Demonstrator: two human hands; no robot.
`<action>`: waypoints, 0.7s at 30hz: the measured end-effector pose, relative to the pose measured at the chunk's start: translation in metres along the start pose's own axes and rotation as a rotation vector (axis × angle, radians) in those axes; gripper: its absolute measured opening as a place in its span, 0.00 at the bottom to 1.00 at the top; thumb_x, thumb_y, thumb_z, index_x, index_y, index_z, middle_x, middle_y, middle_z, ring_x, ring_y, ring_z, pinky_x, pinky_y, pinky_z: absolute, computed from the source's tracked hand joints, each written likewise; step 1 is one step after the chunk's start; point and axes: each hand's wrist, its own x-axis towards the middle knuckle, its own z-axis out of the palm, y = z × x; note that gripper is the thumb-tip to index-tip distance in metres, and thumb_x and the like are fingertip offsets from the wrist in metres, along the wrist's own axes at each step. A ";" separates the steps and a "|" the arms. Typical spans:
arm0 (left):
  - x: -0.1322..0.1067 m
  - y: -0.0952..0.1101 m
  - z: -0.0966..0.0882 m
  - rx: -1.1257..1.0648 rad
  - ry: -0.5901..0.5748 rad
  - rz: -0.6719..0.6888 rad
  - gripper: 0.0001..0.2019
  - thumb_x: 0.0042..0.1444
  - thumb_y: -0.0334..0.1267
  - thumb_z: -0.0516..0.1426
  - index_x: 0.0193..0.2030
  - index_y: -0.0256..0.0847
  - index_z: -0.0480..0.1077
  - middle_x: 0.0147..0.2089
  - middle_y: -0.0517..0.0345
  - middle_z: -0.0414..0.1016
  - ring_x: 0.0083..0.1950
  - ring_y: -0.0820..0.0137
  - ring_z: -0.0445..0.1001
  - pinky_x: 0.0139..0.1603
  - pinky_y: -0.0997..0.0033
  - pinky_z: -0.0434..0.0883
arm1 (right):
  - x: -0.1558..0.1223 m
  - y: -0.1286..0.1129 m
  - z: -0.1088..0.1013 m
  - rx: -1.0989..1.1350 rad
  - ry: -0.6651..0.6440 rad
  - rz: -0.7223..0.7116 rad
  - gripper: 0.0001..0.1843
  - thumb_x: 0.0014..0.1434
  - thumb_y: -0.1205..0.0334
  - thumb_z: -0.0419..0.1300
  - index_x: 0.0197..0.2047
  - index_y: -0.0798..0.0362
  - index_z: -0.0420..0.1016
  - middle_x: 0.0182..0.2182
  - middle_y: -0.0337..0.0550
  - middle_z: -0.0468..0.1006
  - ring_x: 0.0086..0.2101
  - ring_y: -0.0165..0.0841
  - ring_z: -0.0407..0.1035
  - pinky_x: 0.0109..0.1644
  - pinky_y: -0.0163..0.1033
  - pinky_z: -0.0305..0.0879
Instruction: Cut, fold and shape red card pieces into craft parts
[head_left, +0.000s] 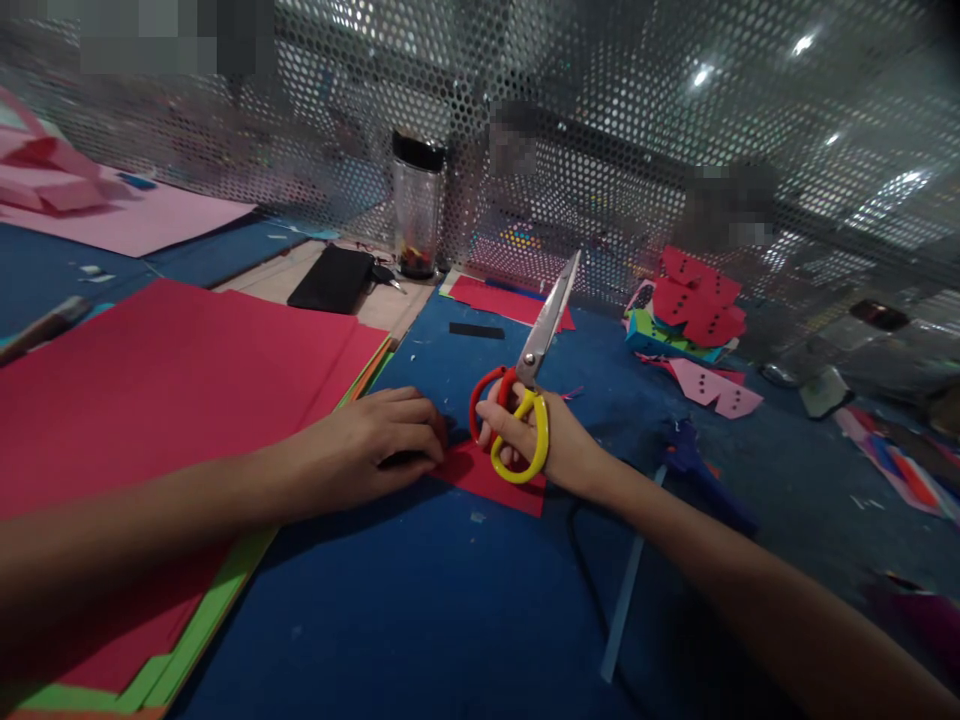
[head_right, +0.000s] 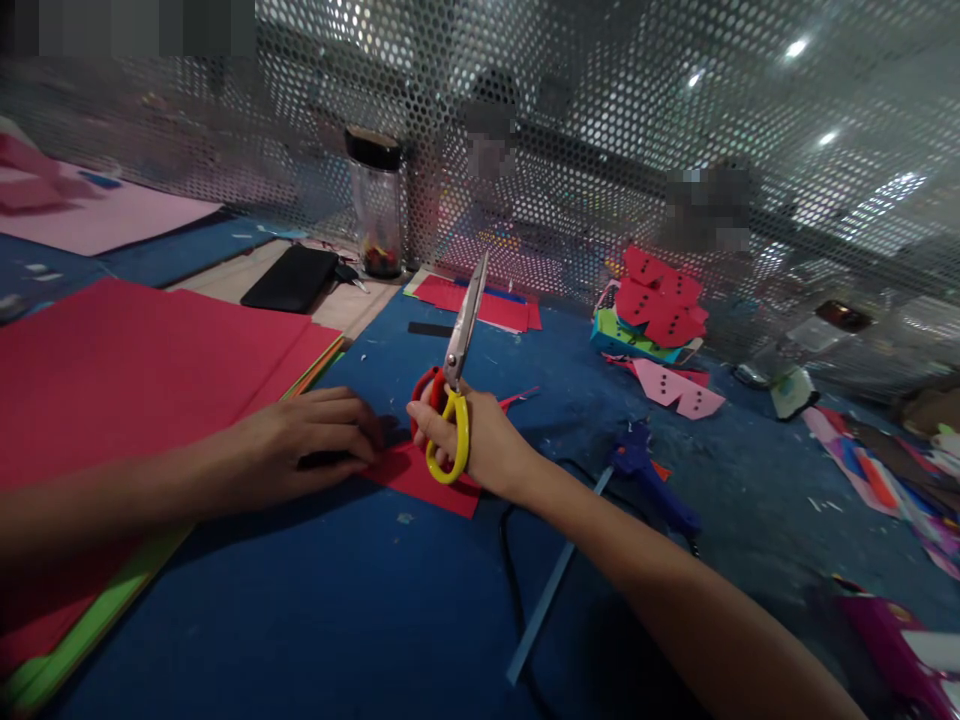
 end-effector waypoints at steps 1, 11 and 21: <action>0.000 0.000 0.000 0.000 -0.004 0.003 0.08 0.68 0.31 0.56 0.44 0.43 0.77 0.46 0.54 0.79 0.49 0.67 0.74 0.51 0.66 0.71 | 0.000 0.001 -0.003 -0.013 0.017 0.000 0.18 0.63 0.45 0.64 0.37 0.52 0.71 0.29 0.39 0.79 0.22 0.26 0.69 0.28 0.33 0.69; -0.002 0.000 0.001 -0.008 0.027 -0.011 0.08 0.67 0.31 0.56 0.43 0.43 0.77 0.47 0.55 0.79 0.50 0.68 0.74 0.51 0.69 0.72 | -0.002 0.001 -0.036 -0.118 0.106 0.008 0.21 0.62 0.42 0.63 0.35 0.53 0.71 0.27 0.40 0.78 0.21 0.26 0.69 0.25 0.32 0.67; -0.005 0.000 0.001 0.001 -0.003 -0.035 0.09 0.68 0.32 0.56 0.45 0.45 0.78 0.49 0.55 0.78 0.52 0.68 0.74 0.52 0.68 0.73 | 0.006 0.006 -0.060 -0.215 0.139 0.017 0.20 0.62 0.45 0.63 0.33 0.54 0.72 0.28 0.43 0.80 0.21 0.27 0.71 0.25 0.32 0.67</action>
